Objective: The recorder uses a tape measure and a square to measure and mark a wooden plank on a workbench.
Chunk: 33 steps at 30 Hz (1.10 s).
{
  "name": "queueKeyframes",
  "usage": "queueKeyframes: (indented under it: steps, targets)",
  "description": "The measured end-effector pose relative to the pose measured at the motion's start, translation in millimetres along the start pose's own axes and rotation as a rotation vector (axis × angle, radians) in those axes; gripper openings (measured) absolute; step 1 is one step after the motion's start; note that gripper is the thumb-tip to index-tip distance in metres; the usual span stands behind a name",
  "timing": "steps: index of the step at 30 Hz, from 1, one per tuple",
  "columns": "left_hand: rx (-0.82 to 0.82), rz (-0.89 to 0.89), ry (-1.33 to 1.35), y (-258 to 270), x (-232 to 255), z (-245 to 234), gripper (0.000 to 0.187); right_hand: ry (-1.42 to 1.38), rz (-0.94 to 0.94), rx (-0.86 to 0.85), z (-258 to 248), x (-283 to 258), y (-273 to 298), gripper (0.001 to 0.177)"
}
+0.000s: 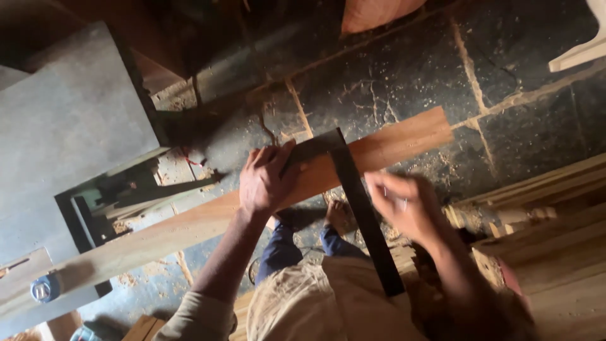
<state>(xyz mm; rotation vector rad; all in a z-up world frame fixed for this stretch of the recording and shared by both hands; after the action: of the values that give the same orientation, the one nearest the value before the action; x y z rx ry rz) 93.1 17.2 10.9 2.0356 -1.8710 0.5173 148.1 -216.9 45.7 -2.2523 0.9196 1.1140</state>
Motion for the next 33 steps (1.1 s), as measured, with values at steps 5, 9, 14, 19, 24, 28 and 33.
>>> queueKeyframes:
  steps: [5,9,14,19,24,28,33]
  targets:
    - [0.006,0.01,-0.019,-1,-1,3,0.051,0.085,0.059,-0.105,34,49,-21,0.019]
    - [0.041,0.041,-0.033,-2,4,-2,0.051,0.136,0.197,-0.146,43,75,-70,0.035]
    - [0.022,0.018,-0.017,-3,1,0,0.051,0.053,0.062,-0.04,17,27,-17,0.01]
    - [0.023,0.013,-0.026,0,-2,3,0.049,-0.062,0.227,-0.115,42,46,81,0.018]
    - [0.107,-0.036,-0.033,3,0,-5,0.045,-0.241,0.394,0.179,47,23,116,0.026]
    - [0.107,-0.152,-0.043,5,-10,-8,0.05,-0.182,0.344,0.176,49,6,111,0.025]
    - [0.089,-0.152,-0.042,8,-16,0,0.049,-0.19,0.314,0.169,51,8,115,0.024]
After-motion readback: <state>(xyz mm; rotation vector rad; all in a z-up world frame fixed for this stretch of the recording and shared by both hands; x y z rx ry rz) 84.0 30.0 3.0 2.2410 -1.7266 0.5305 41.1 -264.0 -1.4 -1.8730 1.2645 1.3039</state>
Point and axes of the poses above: each hand's wrist, its own y-axis away from the middle knuckle, its own z-axis out of the palm, x = y × z, the point moved 10 cm from there along -y, towards the middle knuckle, and after that the axes turned 9 degrees about -x, right-handed, at the moved point
